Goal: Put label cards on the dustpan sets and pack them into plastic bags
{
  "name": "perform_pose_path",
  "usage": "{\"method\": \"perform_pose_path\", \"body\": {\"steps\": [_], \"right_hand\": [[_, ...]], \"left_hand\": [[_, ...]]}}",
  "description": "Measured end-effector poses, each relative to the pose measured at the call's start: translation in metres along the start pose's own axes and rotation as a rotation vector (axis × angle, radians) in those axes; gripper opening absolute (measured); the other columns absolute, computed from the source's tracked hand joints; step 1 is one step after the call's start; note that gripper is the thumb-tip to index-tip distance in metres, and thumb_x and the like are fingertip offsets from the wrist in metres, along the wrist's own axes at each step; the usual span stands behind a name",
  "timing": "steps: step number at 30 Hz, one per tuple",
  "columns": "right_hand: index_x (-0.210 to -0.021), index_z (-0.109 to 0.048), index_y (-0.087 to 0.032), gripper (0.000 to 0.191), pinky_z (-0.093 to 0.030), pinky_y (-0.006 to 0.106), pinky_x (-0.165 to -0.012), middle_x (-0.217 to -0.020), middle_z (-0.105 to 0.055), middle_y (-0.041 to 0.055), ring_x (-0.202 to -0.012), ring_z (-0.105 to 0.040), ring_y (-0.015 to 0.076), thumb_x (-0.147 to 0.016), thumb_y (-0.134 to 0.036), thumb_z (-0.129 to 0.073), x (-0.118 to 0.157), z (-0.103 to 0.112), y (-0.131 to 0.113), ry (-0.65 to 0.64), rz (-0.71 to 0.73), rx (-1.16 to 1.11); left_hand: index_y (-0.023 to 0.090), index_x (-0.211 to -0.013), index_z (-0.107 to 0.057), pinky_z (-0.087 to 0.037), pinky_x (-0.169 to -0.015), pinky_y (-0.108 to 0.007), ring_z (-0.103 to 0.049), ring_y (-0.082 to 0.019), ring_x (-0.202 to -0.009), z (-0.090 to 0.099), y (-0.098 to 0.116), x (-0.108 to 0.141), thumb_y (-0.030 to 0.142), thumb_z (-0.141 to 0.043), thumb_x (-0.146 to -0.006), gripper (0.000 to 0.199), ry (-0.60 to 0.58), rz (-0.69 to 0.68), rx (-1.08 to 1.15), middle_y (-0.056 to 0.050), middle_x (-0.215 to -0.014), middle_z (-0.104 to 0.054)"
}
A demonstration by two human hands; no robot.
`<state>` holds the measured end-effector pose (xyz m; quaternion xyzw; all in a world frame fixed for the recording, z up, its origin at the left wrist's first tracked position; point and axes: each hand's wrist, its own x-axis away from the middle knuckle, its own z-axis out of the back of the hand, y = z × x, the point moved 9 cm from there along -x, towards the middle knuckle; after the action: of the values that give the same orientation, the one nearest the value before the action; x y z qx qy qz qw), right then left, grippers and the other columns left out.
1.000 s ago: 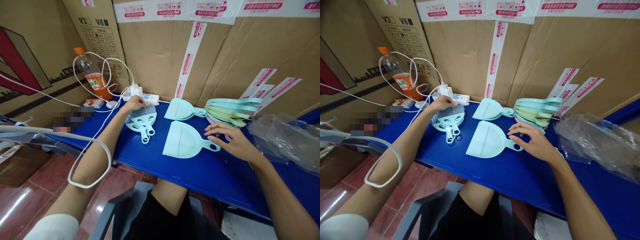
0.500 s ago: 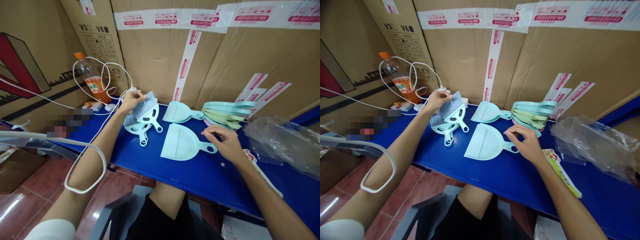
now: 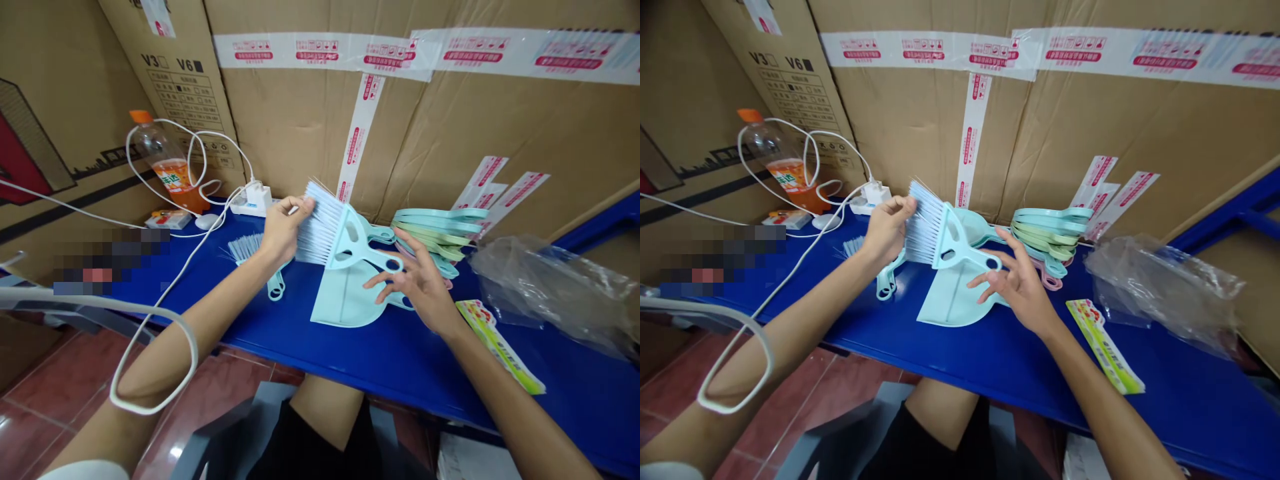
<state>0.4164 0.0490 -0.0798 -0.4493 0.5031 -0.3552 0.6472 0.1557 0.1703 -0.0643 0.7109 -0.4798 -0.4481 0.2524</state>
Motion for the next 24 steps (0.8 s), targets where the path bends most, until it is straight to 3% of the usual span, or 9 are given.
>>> {"method": "perform_pose_path", "body": {"steps": [2,4,7,9,12,14,17,21,24], "right_hand": [[-0.159,-0.059,-0.03,0.066,-0.072,0.039,-0.063,-0.099,-0.084,0.0067,-0.079,-0.085,0.0271,-0.101,-0.052,-0.083,0.002,-0.002,0.002,-0.004,-0.048,0.004],[-0.146,-0.072,-0.023,0.051,-0.073,0.039,-0.067,-0.082,-0.083,0.0057,-0.072,-0.084,0.0265,-0.103,-0.049,-0.082,0.004,0.005,0.003,0.058,-0.047,0.033],[-0.14,-0.079,-0.022,0.044,-0.075,0.042,-0.072,-0.084,-0.085,0.0065,-0.075,-0.086,0.0272,-0.103,-0.046,-0.083,0.005,0.019,0.003,0.153,0.019,0.024],[-0.14,-0.08,-0.024,0.042,-0.075,0.042,-0.073,-0.086,-0.086,0.0058,-0.079,-0.087,0.0274,-0.102,-0.043,-0.084,0.006,0.027,0.003,0.191,0.05,0.009],[-0.137,-0.081,-0.024,0.04,-0.075,0.042,-0.075,-0.088,-0.086,0.0055,-0.08,-0.087,0.0272,-0.102,-0.041,-0.085,0.008,0.036,0.003,0.262,0.081,0.011],[-0.133,-0.083,-0.024,0.037,-0.076,0.042,-0.076,-0.087,-0.086,0.0048,-0.08,-0.087,0.0271,-0.1,-0.039,-0.087,0.01,0.042,-0.001,0.327,0.119,0.013],[-0.125,-0.085,-0.023,0.033,-0.075,0.041,-0.074,-0.083,-0.085,0.0037,-0.076,-0.086,0.0265,-0.096,-0.037,-0.091,0.013,0.049,-0.011,0.425,0.181,-0.001],[-0.115,-0.087,-0.02,0.033,-0.073,0.037,-0.065,-0.075,-0.083,0.0042,-0.068,-0.084,0.0266,-0.087,-0.035,-0.096,0.014,0.059,-0.022,0.511,0.181,-0.044],[-0.1,-0.088,-0.019,0.028,-0.067,0.031,-0.056,-0.069,-0.08,0.0049,-0.059,-0.08,0.024,-0.078,-0.031,-0.099,0.015,0.071,-0.025,0.565,0.138,-0.107]], "left_hand": [[0.017,-0.071,-0.067,-0.053,-0.091,-0.027,-0.066,-0.013,-0.087,-0.015,-0.008,0.019,0.045,-0.108,-0.066,0.05,-0.033,0.036,0.014,0.0,-0.086,-0.071],[0.018,-0.079,-0.065,-0.055,-0.09,-0.029,-0.068,-0.014,-0.088,-0.026,-0.017,0.033,0.045,-0.109,-0.066,0.053,-0.067,0.12,0.027,0.0,-0.091,-0.073],[0.022,-0.108,-0.066,-0.06,-0.094,-0.037,-0.075,-0.022,-0.099,-0.034,-0.029,0.046,0.041,-0.11,-0.064,0.065,-0.136,0.287,-0.004,-0.003,-0.106,-0.079],[0.02,-0.12,-0.07,-0.061,-0.1,-0.043,-0.078,-0.028,-0.11,-0.043,-0.036,0.054,0.04,-0.11,-0.064,0.072,-0.267,0.396,-0.07,-0.009,-0.117,-0.082],[0.015,-0.112,-0.082,-0.064,-0.098,-0.046,-0.08,-0.03,-0.105,-0.058,-0.045,0.066,0.042,-0.107,-0.069,0.057,-0.489,0.481,-0.145,-0.014,-0.116,-0.084],[0.013,-0.102,-0.086,-0.066,-0.089,-0.044,-0.08,-0.027,-0.092,-0.062,-0.046,0.069,0.045,-0.105,-0.072,0.047,-0.549,0.471,-0.163,-0.013,-0.106,-0.086],[0.015,-0.092,-0.087,-0.067,-0.079,-0.039,-0.078,-0.023,-0.082,-0.059,-0.046,0.062,0.045,-0.104,-0.072,0.041,-0.518,0.432,-0.177,-0.01,-0.093,-0.085],[0.015,-0.083,-0.085,-0.063,-0.065,-0.031,-0.074,-0.017,-0.068,-0.041,-0.039,0.042,0.04,-0.107,-0.065,0.039,-0.366,0.361,-0.179,-0.007,-0.079,-0.082],[0.012,-0.086,-0.084,-0.061,-0.064,-0.029,-0.074,-0.016,-0.066,-0.03,-0.034,0.032,0.037,-0.106,-0.066,0.038,-0.309,0.344,-0.167,-0.01,-0.083,-0.083]]}}
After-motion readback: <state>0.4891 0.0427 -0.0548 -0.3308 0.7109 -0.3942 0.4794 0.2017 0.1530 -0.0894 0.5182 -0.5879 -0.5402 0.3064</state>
